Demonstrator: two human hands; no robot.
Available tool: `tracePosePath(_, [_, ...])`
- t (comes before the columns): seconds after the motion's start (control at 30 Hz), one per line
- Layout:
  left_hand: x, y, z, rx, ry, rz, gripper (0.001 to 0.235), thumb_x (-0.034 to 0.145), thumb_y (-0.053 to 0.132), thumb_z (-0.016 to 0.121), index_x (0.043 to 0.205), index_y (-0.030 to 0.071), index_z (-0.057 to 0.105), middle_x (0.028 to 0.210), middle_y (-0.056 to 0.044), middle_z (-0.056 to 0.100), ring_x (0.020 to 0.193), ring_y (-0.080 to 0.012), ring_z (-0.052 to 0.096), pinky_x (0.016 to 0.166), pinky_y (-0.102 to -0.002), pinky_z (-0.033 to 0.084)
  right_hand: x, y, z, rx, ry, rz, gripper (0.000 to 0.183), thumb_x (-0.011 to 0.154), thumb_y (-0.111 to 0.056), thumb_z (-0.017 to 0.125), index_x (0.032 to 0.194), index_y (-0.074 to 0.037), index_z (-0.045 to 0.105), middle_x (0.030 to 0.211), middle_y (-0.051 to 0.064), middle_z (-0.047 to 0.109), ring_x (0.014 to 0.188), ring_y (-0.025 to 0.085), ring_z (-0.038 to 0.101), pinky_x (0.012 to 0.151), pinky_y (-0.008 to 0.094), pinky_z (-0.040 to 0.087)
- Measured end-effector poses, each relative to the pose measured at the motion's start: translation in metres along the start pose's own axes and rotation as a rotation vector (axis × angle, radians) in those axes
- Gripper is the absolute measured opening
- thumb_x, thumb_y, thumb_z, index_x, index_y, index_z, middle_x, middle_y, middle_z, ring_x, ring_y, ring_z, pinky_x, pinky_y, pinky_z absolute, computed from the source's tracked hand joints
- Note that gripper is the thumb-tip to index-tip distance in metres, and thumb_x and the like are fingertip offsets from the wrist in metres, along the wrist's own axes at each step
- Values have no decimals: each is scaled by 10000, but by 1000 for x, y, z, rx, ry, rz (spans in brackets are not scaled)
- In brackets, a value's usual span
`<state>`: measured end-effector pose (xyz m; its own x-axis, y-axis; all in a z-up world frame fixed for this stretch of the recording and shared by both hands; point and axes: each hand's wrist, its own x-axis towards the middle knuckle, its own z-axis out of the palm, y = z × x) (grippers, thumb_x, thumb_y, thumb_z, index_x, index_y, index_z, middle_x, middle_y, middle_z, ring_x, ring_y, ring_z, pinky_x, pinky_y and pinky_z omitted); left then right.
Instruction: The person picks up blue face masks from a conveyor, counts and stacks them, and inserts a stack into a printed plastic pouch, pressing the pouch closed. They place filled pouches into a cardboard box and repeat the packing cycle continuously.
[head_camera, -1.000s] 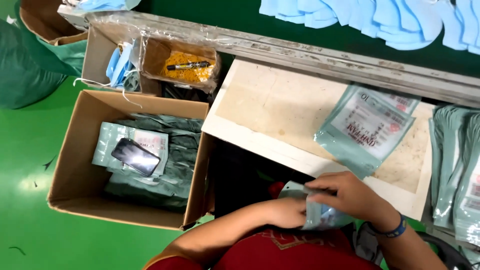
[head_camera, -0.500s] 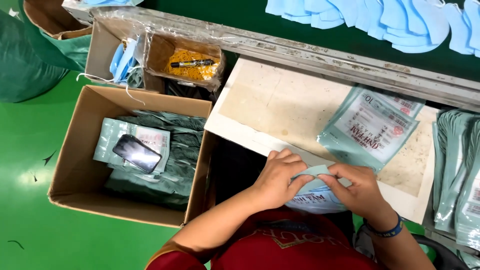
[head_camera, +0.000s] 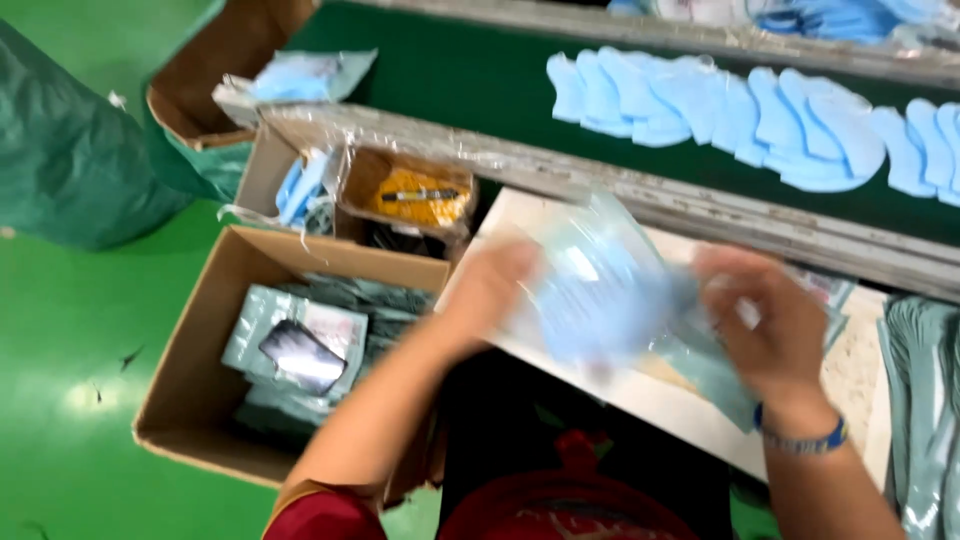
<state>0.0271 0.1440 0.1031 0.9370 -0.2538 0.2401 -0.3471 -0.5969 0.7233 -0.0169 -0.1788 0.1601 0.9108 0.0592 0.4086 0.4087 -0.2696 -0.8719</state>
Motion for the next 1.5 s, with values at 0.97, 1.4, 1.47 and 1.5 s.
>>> tracePosePath(0.97, [309, -124, -38, 73, 499, -460, 792, 713, 259, 865, 1353, 78, 434, 1146, -213, 726, 1066, -406, 704, 917, -460, 542, 214, 198, 97, -745, -341, -70, 732, 916, -607, 559, 1529, -241, 397, 1665, 61, 247, 1561, 303, 199, 1231, 490, 218])
tracePosePath(1.4, [37, 38, 0, -385, -96, 18, 684, 821, 340, 829, 1394, 54, 590, 1277, -98, 721, 1224, -223, 672, 1087, -394, 524, 39, 125, 43, 914, -414, 160, 840, 900, -93, 722, 1602, 3, 269, 1586, 128, 402, 1463, 256, 398, 1183, 444, 351])
tracePosePath(1.47, [18, 38, 8, -381, -229, -36, 672, 818, 360, 806, 1389, 68, 607, 1261, -90, 724, 1213, -230, 676, 1097, -409, 520, 20, 114, 29, 826, -581, 205, 909, 835, -65, 758, 1596, -5, 265, 1595, 115, 389, 1476, 233, 373, 1170, 443, 346])
tracePosePath(1.5, [12, 33, 17, -137, -226, 16, 742, 805, 390, 815, 1449, 103, 585, 1348, -98, 698, 1283, -263, 606, 1132, -414, 456, 13, 110, 33, 671, -661, 226, 935, 790, -55, 791, 1578, -7, 290, 1579, 107, 411, 1460, 206, 382, 1159, 421, 341])
